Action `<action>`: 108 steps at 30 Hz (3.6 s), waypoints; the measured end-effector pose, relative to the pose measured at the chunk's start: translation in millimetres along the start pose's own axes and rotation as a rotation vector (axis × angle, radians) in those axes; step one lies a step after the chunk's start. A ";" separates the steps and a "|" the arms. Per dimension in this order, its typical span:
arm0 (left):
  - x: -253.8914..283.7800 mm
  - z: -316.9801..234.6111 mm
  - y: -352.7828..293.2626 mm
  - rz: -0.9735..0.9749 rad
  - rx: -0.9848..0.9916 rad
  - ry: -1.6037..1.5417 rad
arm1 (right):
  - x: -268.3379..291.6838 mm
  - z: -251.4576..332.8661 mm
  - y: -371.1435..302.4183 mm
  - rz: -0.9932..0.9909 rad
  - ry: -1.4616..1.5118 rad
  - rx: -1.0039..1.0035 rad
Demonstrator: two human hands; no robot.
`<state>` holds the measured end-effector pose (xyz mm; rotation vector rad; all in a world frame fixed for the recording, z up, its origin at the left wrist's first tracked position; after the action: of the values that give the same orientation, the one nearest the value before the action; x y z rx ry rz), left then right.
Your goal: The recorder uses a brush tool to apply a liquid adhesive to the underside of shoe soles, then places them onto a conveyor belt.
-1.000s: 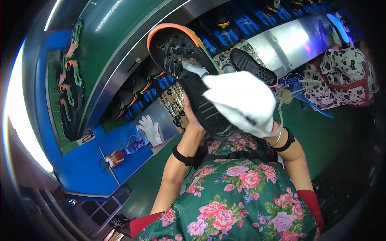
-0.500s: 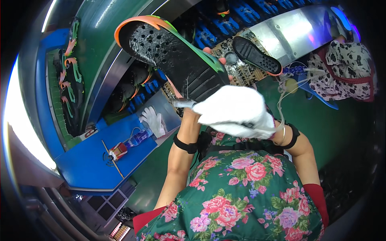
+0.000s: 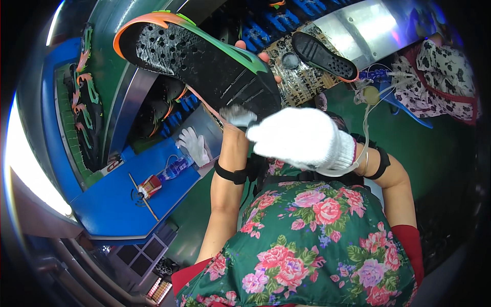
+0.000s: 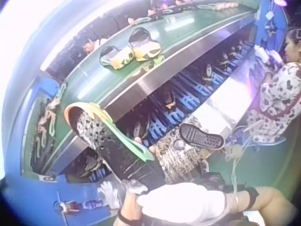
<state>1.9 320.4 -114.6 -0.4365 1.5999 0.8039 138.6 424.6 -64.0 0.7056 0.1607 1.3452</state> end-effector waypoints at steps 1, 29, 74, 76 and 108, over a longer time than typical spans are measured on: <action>-5.4 -0.4 1.6 -0.013 -0.029 0.031 | 3.2 8.3 5.3 0.009 0.019 -0.022; -20.3 -49.9 2.2 -0.397 0.462 0.517 | 12.1 -13.2 17.6 0.253 0.174 -0.096; -124.9 -260.4 -50.4 -0.715 -0.957 1.602 | -26.4 -61.1 -13.9 -0.129 0.994 -0.946; -122.4 -283.5 -39.4 -0.954 -0.931 2.119 | -26.8 -60.7 -16.5 -0.159 1.008 -0.955; -73.7 -160.1 53.0 -0.298 -0.478 1.973 | 23.0 -44.7 -19.9 -0.524 1.156 -0.955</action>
<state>-132.5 231.7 -25.6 -2.2214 2.8729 0.3297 138.8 461.5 -103.5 -0.9164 0.5241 0.9922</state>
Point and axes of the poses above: each hand's wrist, its own y-axis towards the middle knuckle, its own x-axis out of the back of the hand, z = x × y, the point moved 2 cm from there along y, towards the middle knuckle, and after that the axes turned 6 degrees about -x, right-handed, at the moved point
